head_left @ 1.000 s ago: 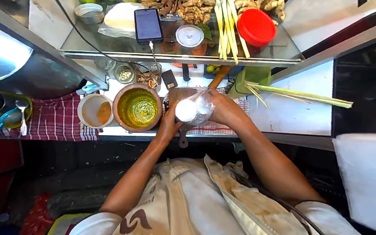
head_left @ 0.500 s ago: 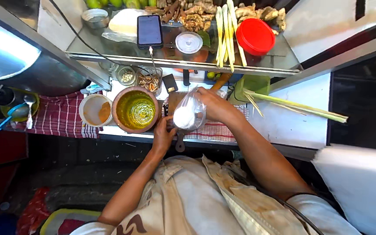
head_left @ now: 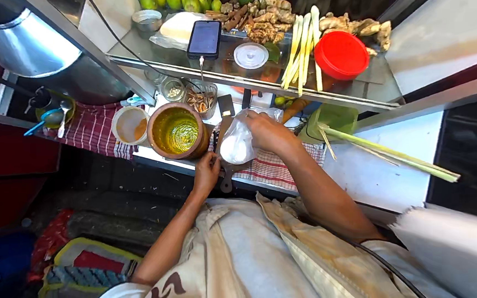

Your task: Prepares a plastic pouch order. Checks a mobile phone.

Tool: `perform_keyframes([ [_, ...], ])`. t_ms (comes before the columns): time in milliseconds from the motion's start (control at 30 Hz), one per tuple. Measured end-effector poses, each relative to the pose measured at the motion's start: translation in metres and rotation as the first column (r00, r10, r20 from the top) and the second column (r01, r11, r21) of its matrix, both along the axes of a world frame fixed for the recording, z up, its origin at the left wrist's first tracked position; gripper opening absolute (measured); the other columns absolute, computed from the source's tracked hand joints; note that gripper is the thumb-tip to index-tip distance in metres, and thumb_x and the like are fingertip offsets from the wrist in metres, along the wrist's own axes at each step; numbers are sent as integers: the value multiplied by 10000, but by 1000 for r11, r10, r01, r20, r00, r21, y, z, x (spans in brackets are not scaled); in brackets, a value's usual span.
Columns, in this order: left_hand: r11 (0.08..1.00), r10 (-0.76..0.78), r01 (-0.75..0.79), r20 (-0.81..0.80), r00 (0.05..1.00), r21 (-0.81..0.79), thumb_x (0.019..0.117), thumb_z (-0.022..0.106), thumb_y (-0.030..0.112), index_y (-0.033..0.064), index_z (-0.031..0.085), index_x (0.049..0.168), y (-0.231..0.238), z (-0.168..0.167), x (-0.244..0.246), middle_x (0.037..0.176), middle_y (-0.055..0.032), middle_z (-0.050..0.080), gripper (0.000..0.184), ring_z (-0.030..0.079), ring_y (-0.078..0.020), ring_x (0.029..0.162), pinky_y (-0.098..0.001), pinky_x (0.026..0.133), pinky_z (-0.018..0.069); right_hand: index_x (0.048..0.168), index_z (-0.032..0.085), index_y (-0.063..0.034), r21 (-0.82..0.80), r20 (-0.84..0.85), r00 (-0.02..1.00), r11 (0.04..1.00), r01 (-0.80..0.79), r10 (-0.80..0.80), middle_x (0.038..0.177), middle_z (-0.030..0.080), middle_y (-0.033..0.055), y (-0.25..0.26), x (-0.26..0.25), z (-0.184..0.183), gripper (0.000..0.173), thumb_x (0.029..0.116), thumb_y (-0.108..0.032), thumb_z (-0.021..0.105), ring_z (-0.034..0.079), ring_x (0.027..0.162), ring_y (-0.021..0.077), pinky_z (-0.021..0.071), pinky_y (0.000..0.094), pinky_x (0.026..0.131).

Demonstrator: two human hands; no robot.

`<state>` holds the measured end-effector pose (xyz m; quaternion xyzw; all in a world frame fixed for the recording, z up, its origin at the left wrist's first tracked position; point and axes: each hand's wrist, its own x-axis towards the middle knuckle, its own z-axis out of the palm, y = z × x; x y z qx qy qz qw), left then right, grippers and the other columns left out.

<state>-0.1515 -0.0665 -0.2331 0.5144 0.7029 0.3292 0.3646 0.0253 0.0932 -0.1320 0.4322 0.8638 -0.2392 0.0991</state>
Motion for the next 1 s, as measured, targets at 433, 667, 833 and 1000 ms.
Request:
perform_keyframes([
  [433, 925, -154, 252, -327, 932, 284, 814, 770, 557, 77, 668, 1081, 35, 88, 25, 1029, -124, 634, 559, 609, -320, 987, -527, 857, 499, 1238, 692, -24, 70, -254, 967, 997, 14, 5, 1212, 692, 186, -27, 11, 66, 344, 941, 87, 559, 676, 1139, 330, 542, 503, 1000],
  [667, 881, -136, 251, -292, 947, 402, 927, 639, 202, 50, 638, 1106, 39, 78, 16, 909, -85, 585, 235, 578, -232, 791, -422, 723, 515, 1295, 594, 40, 274, -258, 890, 854, 441, -377, 1281, 568, 258, -55, 29, 73, 407, 947, -139, 705, 602, 1165, 425, 543, 538, 944],
  [833, 837, -275, 448, -468, 840, 313, 904, 694, 204, 185, 595, 1431, 57, 104, 23, 1030, -151, 602, 536, 598, -334, 979, -490, 834, 512, 1399, 474, 91, 156, -95, 810, 795, 586, -578, 1309, 537, 331, -47, 34, 47, 543, 957, -143, 685, 625, 1139, 481, 540, 597, 942],
  [1000, 840, -274, 368, -273, 922, 398, 940, 657, 187, 58, 705, 1015, 66, 104, 10, 1022, -123, 611, 156, 617, -254, 930, -418, 810, 551, 1077, 665, 45, 184, -198, 826, 808, 560, -528, 1023, 681, 263, -35, 29, 56, 227, 994, -154, 594, 681, 983, 447, 541, 637, 830],
])
